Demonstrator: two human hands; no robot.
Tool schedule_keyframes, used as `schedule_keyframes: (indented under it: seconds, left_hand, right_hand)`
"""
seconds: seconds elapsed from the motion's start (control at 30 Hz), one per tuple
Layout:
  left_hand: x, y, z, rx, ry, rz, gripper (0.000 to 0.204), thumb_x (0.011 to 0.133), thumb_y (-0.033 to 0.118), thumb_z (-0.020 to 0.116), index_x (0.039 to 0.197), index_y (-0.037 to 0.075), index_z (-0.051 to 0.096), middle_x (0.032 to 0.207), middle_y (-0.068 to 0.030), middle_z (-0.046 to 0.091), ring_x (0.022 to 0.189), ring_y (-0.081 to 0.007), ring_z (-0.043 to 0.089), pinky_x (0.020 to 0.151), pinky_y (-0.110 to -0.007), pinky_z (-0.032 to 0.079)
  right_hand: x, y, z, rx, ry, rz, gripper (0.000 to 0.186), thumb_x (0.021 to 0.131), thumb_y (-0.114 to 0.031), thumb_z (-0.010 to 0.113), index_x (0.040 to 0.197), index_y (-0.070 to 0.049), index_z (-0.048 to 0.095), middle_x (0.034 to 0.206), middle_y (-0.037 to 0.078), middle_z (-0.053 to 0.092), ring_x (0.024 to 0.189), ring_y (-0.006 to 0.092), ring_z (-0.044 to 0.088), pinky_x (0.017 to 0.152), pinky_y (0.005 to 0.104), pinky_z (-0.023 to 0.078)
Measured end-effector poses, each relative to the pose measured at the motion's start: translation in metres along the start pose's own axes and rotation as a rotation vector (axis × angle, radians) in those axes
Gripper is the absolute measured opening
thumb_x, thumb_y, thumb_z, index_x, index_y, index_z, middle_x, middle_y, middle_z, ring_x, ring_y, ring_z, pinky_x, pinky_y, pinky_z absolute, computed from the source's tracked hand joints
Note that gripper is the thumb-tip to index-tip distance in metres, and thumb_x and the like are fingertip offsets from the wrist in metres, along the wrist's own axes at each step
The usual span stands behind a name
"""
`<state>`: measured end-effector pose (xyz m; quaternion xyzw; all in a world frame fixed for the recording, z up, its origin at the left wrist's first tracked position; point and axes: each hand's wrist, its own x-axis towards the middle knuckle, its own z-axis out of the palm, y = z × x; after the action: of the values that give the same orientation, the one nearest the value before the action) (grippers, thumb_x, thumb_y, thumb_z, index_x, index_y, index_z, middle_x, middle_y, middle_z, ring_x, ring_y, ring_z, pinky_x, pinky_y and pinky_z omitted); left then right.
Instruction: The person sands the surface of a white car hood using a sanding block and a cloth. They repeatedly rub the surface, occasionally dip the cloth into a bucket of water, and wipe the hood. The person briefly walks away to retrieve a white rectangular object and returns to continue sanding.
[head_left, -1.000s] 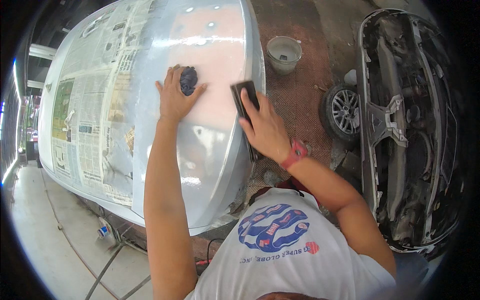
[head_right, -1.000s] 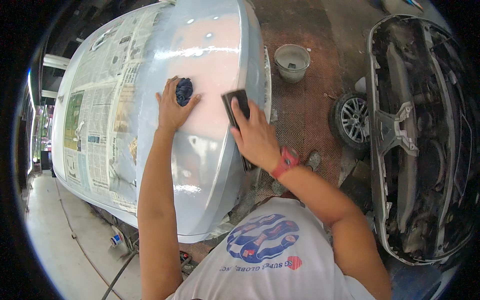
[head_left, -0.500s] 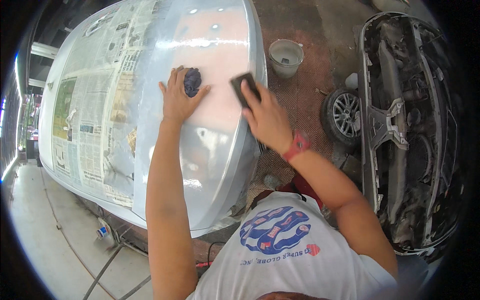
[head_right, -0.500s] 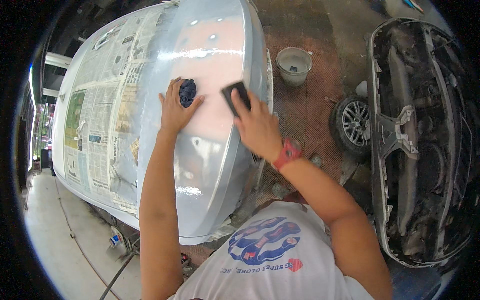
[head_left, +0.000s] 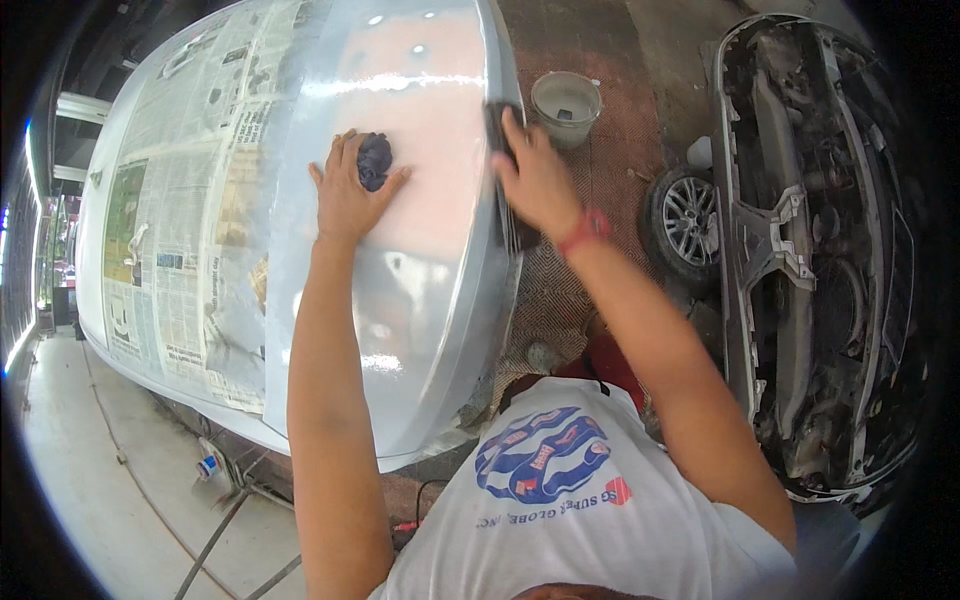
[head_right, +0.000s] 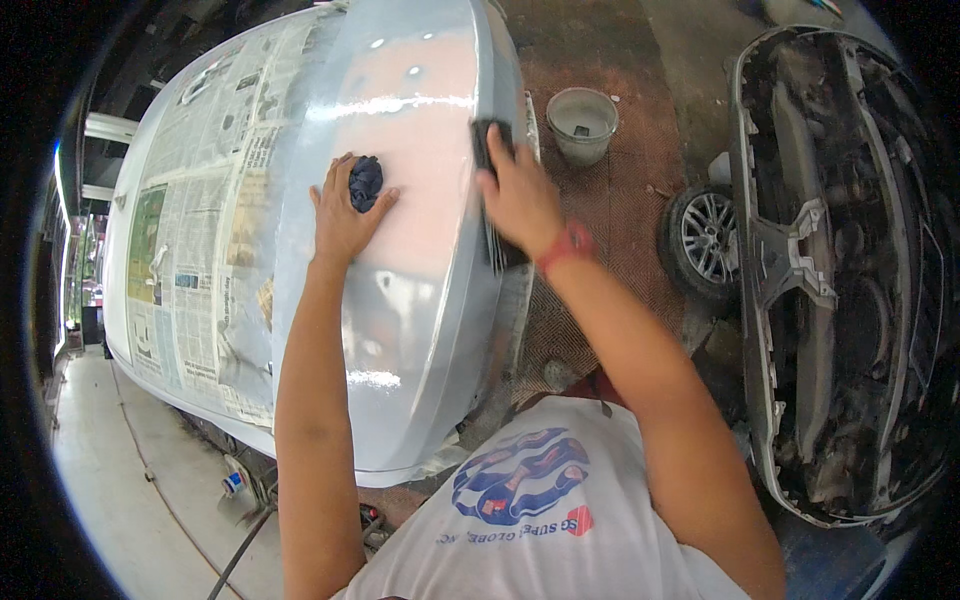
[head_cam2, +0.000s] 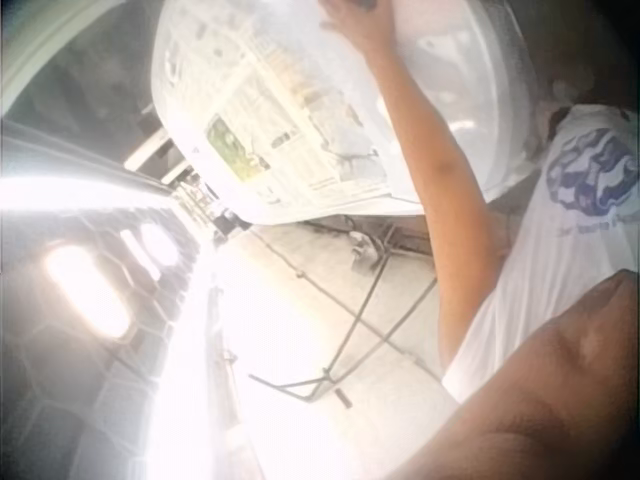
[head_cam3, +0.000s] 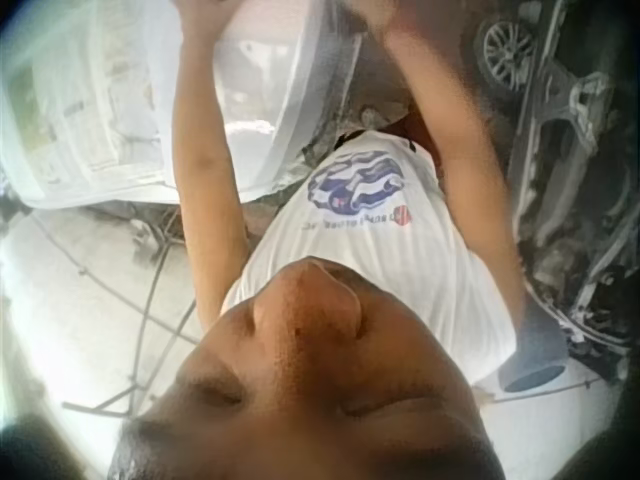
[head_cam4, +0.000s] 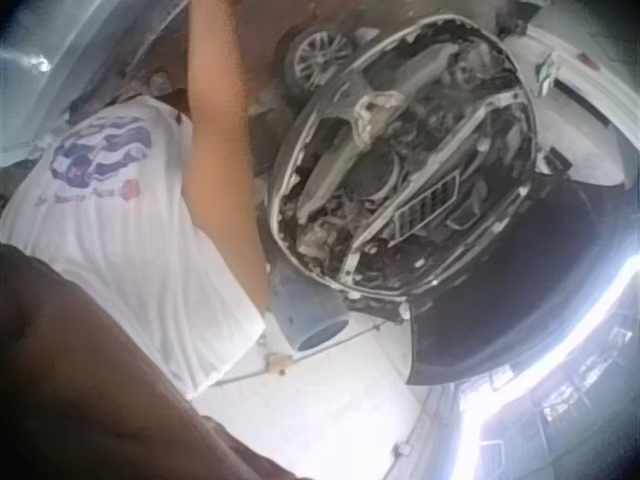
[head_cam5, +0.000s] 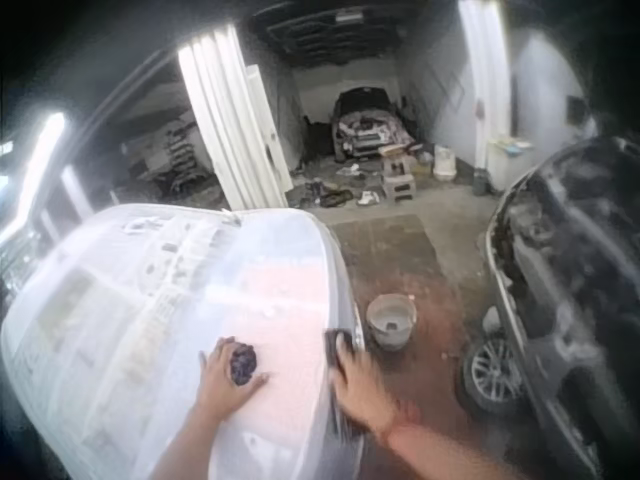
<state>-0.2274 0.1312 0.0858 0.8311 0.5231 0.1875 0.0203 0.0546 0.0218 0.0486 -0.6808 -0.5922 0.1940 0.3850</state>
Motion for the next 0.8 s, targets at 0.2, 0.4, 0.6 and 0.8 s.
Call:
schedule_keyframes:
  seconds: [0.2,0.4,0.6,0.8]
  left_hand:
    - [0.002,-0.004,0.010,0.026,-0.002,0.015,0.086,0.088,0.066,0.083,0.152,0.016,0.057,0.166,-0.0135,0.051,0.159,-0.0399,0.039,0.125,-0.081,0.018]
    - [0.001,0.001,0.001,0.066,0.013,0.023,0.089,0.089,0.063,0.083,0.153,0.010,0.054,0.165,-0.0133,0.053,0.158,-0.0369,0.042,0.124,-0.079,0.022]
    - [0.002,-0.001,0.006,0.043,0.006,0.023,0.087,0.088,0.064,0.083,0.153,0.013,0.056,0.164,-0.0152,0.053,0.158,-0.0384,0.041,0.125,-0.080,0.019]
    - [0.000,-0.005,0.003,0.041,0.021,0.057,0.089,0.087,0.062,0.086,0.154,0.013,0.055,0.165,-0.0153,0.052,0.158,-0.0385,0.042,0.124,-0.079,0.019]
  right_hand:
    - [-0.072,-0.013,0.014,-0.104,0.068,-0.108,0.071,0.105,-0.033,0.064,0.168,-0.009,0.040,0.144,0.035,0.053,0.124,0.0531,0.062,0.099,0.0566,0.059]
    - [-0.030,0.004,0.013,0.015,0.062,-0.069,0.075,0.104,-0.029,0.067,0.170,-0.010,0.037,0.148,0.035,0.050,0.127,0.0538,0.060,0.102,0.0569,0.057]
    - [-0.077,-0.015,0.010,0.026,-0.034,0.000,0.078,0.103,-0.026,0.067,0.172,-0.011,0.033,0.151,0.035,0.048,0.132,0.0543,0.057,0.104,0.0576,0.056]
    - [-0.054,0.001,0.021,0.056,0.049,0.011,0.076,0.105,-0.033,0.066,0.170,-0.010,0.035,0.147,0.034,0.051,0.130,0.0528,0.060,0.103,0.0574,0.056]
